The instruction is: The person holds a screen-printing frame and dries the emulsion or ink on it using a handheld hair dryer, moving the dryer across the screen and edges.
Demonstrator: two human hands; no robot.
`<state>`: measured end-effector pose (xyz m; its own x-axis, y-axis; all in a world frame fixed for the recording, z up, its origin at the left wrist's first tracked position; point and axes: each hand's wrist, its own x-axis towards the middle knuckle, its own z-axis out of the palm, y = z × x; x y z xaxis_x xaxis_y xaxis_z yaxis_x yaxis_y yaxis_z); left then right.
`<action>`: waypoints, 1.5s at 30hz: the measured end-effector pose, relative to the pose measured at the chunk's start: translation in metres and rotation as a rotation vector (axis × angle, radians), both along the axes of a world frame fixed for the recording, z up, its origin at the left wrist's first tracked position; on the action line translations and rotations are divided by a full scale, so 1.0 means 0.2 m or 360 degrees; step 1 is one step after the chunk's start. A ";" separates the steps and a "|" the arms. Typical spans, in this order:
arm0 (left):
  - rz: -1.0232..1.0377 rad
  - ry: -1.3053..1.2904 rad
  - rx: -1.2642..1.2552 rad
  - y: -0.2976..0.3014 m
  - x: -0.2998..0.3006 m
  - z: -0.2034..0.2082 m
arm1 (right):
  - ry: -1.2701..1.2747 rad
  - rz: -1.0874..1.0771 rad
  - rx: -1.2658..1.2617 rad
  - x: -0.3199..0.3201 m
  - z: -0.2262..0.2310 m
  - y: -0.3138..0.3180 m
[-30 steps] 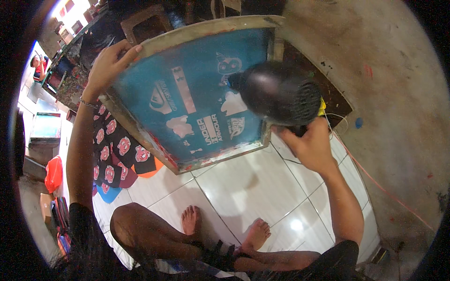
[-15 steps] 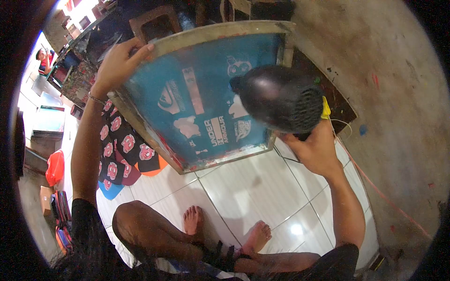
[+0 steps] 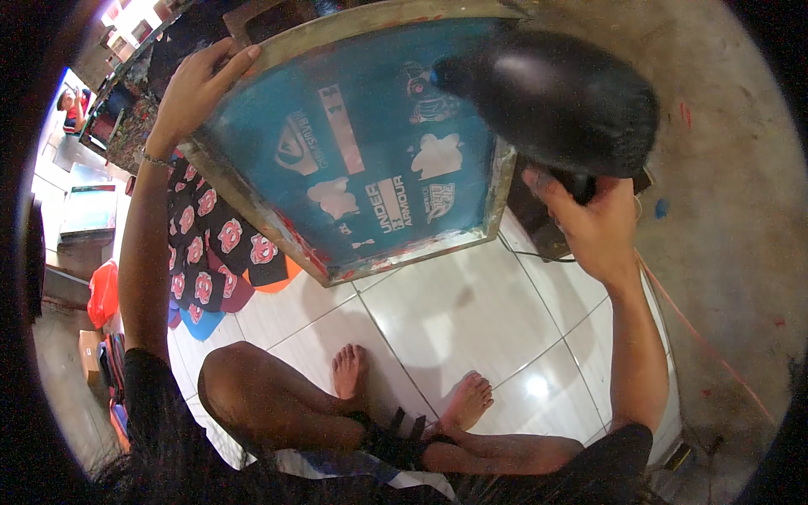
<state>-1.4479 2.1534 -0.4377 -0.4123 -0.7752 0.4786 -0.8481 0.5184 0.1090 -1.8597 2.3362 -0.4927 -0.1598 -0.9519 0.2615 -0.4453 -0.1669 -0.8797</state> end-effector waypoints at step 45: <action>-0.0046 0.0065 0.0088 -0.01 0.00 0.00 | 0.0259 -0.0061 0.0119 -0.08 -0.02 0.01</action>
